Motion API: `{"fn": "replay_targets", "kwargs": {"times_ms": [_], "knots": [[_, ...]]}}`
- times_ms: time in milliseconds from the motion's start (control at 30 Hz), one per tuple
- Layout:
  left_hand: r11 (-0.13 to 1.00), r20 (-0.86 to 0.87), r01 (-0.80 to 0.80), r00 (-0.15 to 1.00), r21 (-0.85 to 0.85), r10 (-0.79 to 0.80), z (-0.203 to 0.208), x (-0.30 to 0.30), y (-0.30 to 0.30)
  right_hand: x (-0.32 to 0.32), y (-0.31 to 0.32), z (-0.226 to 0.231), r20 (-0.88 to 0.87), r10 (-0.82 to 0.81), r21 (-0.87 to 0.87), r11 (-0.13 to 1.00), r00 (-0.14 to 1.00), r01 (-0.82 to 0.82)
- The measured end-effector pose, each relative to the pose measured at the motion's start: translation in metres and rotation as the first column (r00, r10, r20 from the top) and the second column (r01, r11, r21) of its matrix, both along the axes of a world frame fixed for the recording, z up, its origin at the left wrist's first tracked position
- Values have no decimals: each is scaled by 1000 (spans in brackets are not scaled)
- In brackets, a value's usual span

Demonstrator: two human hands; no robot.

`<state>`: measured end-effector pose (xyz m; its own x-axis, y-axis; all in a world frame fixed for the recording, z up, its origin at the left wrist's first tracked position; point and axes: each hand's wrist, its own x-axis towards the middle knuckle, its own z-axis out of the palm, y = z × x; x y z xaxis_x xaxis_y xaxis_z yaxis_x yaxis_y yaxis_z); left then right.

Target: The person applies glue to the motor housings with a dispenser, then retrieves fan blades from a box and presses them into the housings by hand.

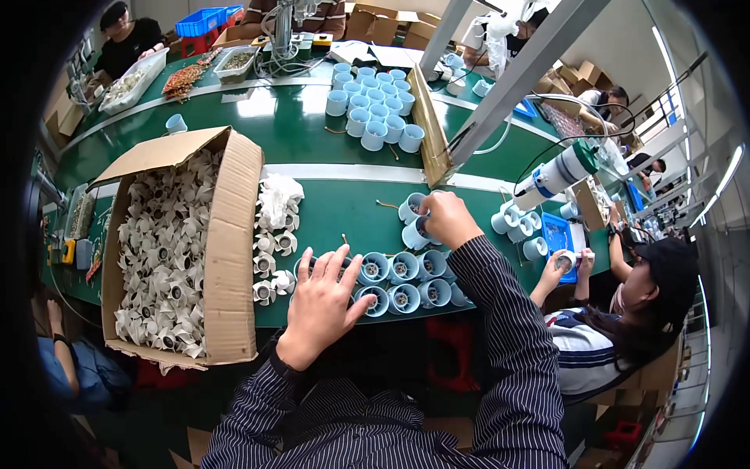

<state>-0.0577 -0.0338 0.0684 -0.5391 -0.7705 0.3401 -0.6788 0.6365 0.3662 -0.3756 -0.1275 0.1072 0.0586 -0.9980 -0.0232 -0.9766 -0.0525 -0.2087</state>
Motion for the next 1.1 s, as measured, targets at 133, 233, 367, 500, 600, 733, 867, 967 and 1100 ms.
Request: {"fn": "replay_targets", "kwargs": {"times_ms": [133,233,367,500,600,733,867,967,1100], "knots": [[1000,-4,4,1000,-9,-4,0,-1,1,-9,21,6,-22,-34,42,998,999,35],[1000,-2,-2,1000,-14,2,2,-1,1,-8,23,14,13,-10,68,998,1000,10],[1000,8,-6,1000,-14,6,1,0,0,-3,28,29,-6,6,23,1000,1000,-5],[1000,16,-7,1000,-17,7,4,1,0,16,-2,67,87,4,-72,997,996,2],[1000,12,-6,1000,-17,6,5,0,0,17,-51,64,115,41,-158,987,992,-23],[1000,30,-22,999,1,22,5,2,0,20,-129,32,7,54,-214,976,998,-52],[1000,10,-15,1000,6,15,6,0,-1,23,-177,12,-84,-21,-101,995,996,12],[1000,8,-5,1000,7,4,6,2,-2,25,-190,4,-76,32,-28,999,997,-34],[1000,14,0,1000,4,0,7,3,-1,21,-188,-3,-77,36,-143,989,996,-47]]}}
